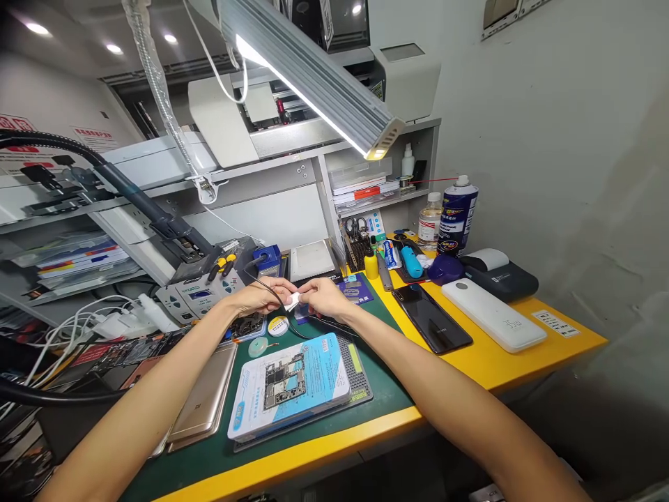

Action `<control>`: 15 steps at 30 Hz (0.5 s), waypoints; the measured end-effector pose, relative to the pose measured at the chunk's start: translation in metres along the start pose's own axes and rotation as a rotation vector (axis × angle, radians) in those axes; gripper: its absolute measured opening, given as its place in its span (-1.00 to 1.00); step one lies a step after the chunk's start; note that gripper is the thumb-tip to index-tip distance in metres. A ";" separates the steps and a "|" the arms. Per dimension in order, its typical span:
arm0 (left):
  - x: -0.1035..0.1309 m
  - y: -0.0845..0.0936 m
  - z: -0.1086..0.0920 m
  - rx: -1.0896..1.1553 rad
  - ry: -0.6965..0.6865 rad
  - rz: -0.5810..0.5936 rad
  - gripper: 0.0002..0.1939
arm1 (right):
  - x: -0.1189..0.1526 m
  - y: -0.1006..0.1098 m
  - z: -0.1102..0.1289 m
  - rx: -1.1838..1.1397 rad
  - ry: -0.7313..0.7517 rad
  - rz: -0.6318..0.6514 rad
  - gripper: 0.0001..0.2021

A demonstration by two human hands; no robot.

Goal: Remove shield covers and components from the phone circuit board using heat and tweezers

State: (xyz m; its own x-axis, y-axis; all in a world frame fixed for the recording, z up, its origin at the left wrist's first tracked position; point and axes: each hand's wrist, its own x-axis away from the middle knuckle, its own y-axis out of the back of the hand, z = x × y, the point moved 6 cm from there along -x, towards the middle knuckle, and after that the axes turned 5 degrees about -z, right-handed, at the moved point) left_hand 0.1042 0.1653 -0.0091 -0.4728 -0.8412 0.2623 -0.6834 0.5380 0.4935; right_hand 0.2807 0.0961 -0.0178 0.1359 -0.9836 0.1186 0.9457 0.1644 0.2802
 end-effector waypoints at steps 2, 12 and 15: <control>0.000 0.002 0.002 -0.032 0.034 0.006 -0.53 | -0.003 0.000 -0.001 -0.007 -0.012 -0.014 -0.65; 0.000 0.020 0.014 -0.288 0.174 -0.029 -0.51 | -0.001 0.014 0.006 0.021 -0.025 -0.104 -0.65; -0.001 0.019 0.015 -0.363 0.199 -0.018 -0.51 | 0.000 0.016 0.005 0.043 -0.026 -0.109 -0.64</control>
State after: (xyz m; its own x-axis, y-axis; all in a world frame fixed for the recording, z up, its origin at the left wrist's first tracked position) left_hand 0.0836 0.1774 -0.0120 -0.3210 -0.8637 0.3886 -0.4332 0.4987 0.7507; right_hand 0.2939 0.0992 -0.0083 0.0249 -0.9936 0.1100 0.9409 0.0604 0.3332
